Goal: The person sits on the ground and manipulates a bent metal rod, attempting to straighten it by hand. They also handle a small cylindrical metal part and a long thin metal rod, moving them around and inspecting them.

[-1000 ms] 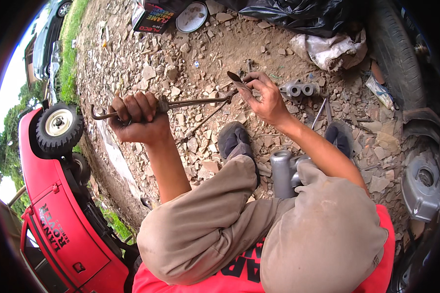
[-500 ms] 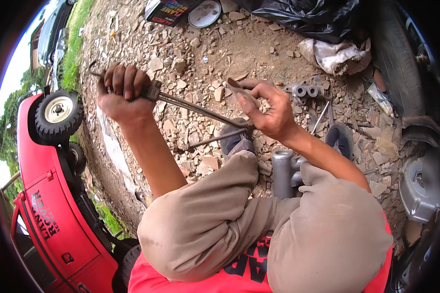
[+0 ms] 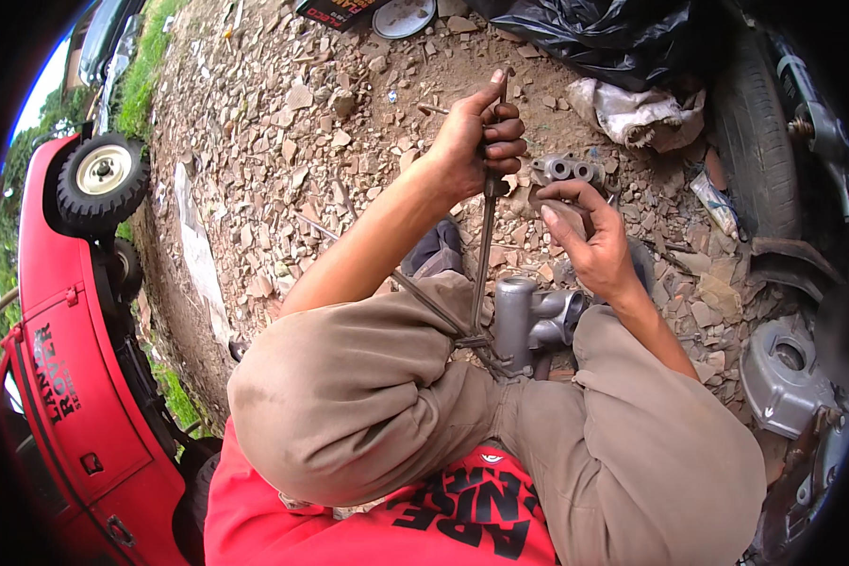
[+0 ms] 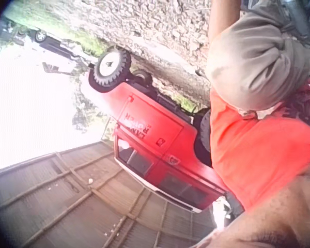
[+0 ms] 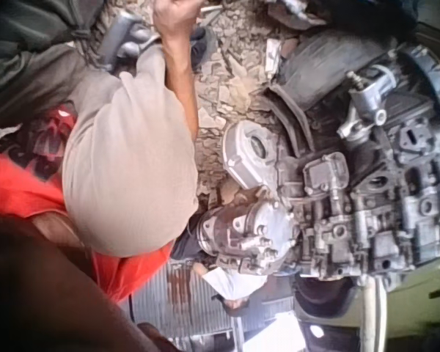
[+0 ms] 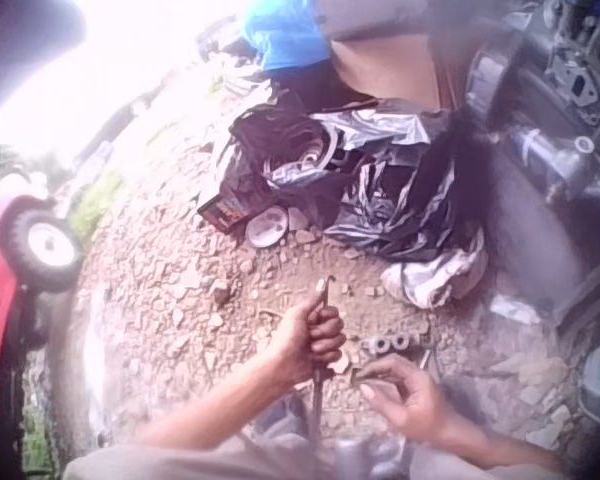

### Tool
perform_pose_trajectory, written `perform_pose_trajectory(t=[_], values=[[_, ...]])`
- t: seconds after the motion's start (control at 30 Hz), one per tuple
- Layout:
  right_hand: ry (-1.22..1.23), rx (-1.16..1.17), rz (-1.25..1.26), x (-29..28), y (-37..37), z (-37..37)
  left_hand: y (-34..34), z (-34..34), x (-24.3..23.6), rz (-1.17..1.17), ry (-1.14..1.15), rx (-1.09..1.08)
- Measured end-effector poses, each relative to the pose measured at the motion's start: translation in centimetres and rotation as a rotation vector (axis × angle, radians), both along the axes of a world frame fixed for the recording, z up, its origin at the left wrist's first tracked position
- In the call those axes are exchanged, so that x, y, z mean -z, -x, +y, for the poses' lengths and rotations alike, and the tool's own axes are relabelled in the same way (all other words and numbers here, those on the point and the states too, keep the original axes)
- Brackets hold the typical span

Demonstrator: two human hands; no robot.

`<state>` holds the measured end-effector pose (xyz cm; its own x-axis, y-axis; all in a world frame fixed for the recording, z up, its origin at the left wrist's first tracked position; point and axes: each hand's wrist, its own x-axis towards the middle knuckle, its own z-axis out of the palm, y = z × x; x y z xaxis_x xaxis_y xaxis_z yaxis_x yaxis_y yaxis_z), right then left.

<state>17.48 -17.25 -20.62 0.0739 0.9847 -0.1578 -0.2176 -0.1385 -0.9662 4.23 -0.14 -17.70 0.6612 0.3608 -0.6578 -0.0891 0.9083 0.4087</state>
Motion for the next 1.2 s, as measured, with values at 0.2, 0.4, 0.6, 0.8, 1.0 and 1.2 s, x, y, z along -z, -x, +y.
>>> perform_pose_trajectory(t=[0.2, 0.4, 0.6, 0.8, 1.0, 1.2], values=[[0.004, -0.119, -0.014, 1.3, 0.5, -2.0, -0.8, 0.5, 3.8, -0.044, 0.054, -0.018], [-0.350, -0.052, -0.439, 1.6, 1.8, -1.2, -1.0, 0.2, 2.8, 0.042, -0.058, -0.036], [-0.510, -0.015, -0.529, 2.1, 2.5, 0.8, -0.4, 0.4, 3.9, -0.046, -0.089, -0.002], [-0.572, -0.051, -0.587, 1.6, 2.4, 1.7, 0.0, 0.3, 3.5, -0.048, -0.085, -0.003], [-0.572, -0.073, -0.645, 1.9, 2.2, 1.8, -0.1, 0.4, 3.2, 0.013, -0.014, -0.020], [-0.515, -0.181, -0.612, 1.8, 2.5, 1.3, 0.0, 0.4, 2.9, 0.022, -0.022, -0.026]])
